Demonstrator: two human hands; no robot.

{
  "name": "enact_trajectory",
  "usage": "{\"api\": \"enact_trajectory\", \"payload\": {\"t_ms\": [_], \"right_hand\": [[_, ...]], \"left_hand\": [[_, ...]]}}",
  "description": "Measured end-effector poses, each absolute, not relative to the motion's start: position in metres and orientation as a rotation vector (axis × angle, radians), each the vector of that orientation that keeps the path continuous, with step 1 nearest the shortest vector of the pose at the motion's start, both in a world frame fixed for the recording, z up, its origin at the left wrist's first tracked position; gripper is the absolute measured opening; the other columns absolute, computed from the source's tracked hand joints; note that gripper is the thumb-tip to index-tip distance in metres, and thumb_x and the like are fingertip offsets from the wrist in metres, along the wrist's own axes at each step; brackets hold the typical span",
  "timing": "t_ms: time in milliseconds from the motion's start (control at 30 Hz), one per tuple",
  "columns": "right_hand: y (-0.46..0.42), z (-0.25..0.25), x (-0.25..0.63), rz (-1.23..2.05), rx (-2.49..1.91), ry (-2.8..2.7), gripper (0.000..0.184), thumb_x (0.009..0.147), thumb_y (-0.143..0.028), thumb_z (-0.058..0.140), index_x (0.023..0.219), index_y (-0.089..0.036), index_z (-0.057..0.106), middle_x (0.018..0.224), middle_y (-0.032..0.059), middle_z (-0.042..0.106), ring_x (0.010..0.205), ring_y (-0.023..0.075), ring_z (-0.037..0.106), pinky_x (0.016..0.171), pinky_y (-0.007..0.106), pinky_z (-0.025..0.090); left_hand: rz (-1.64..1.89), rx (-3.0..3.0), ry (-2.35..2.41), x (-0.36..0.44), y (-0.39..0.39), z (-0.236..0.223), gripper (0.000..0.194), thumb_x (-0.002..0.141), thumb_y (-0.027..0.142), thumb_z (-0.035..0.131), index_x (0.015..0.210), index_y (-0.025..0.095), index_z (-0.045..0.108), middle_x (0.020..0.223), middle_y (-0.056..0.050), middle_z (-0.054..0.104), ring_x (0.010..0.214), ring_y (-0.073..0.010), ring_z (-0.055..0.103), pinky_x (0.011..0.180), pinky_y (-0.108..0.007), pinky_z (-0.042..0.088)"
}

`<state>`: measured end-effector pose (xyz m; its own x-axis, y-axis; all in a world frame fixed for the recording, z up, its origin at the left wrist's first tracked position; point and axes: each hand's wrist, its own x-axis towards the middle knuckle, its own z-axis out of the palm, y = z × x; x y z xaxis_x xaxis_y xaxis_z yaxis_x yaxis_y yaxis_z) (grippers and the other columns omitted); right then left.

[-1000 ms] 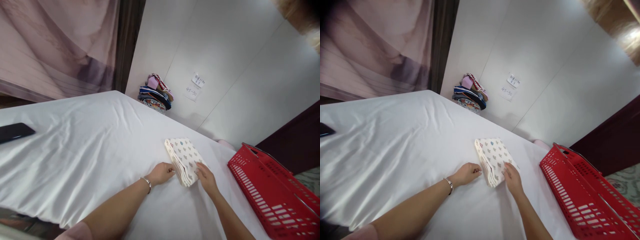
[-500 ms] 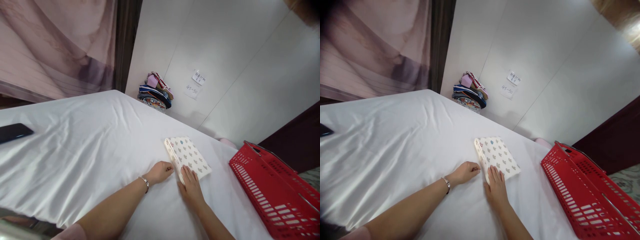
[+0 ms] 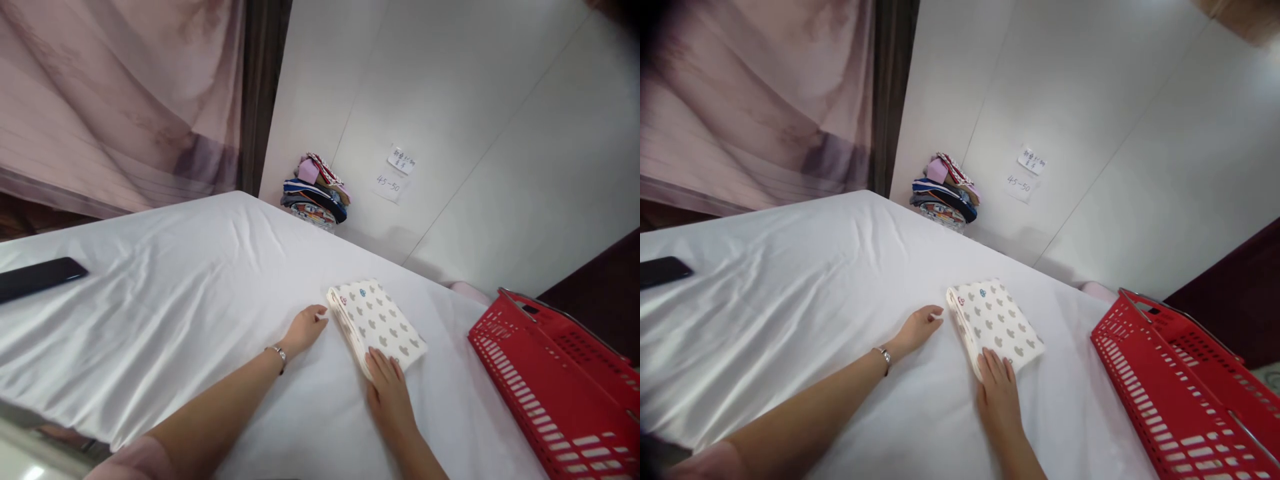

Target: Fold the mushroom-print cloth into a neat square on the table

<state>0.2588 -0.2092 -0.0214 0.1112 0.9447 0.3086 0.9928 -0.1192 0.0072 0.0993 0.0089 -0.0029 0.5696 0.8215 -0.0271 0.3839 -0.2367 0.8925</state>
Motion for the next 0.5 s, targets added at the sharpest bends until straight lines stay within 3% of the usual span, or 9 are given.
{"api": "enact_trajectory", "payload": {"t_ms": [233, 367, 500], "right_hand": [[-0.266, -0.027, 0.317, -0.276, -2.293, -1.651, 0.046, 0.080, -0.018, 0.040, 0.122, -0.031, 0.054, 0.133, -0.0007, 0.049, 0.130, 0.0251, 0.036, 0.105, 0.055, 0.025], [-0.271, -0.027, 0.323, -0.081, -2.148, -1.269, 0.037, 0.079, -0.030, 0.046, 0.112, -0.026, 0.063, 0.136, 0.0030, 0.046, 0.133, 0.0263, 0.030, 0.104, 0.050, 0.032], [-0.256, -0.016, 0.332, 0.162, -2.065, -0.659, 0.056, 0.077, -0.047, 0.052, 0.127, -0.022, 0.052, 0.137, 0.0055, 0.045, 0.126, 0.0262, 0.041, 0.099, 0.041, 0.042]], "left_hand": [[0.608, 1.960, 1.001, 0.140, 0.024, 0.018, 0.047, 0.082, 0.042, 0.050, 0.123, 0.018, 0.051, 0.116, -0.010, 0.058, 0.098, -0.0188, 0.058, 0.083, -0.026, 0.043], [0.442, 2.004, 0.988, 0.164, 0.017, 0.018, 0.058, 0.079, 0.053, 0.049, 0.125, 0.017, 0.048, 0.122, -0.011, 0.056, 0.106, -0.0222, 0.055, 0.086, -0.028, 0.041], [0.305, 2.038, 1.008, 0.177, 0.013, 0.018, 0.059, 0.075, 0.046, 0.055, 0.125, 0.016, 0.046, 0.119, -0.013, 0.058, 0.107, -0.0246, 0.056, 0.083, -0.029, 0.042]]}}
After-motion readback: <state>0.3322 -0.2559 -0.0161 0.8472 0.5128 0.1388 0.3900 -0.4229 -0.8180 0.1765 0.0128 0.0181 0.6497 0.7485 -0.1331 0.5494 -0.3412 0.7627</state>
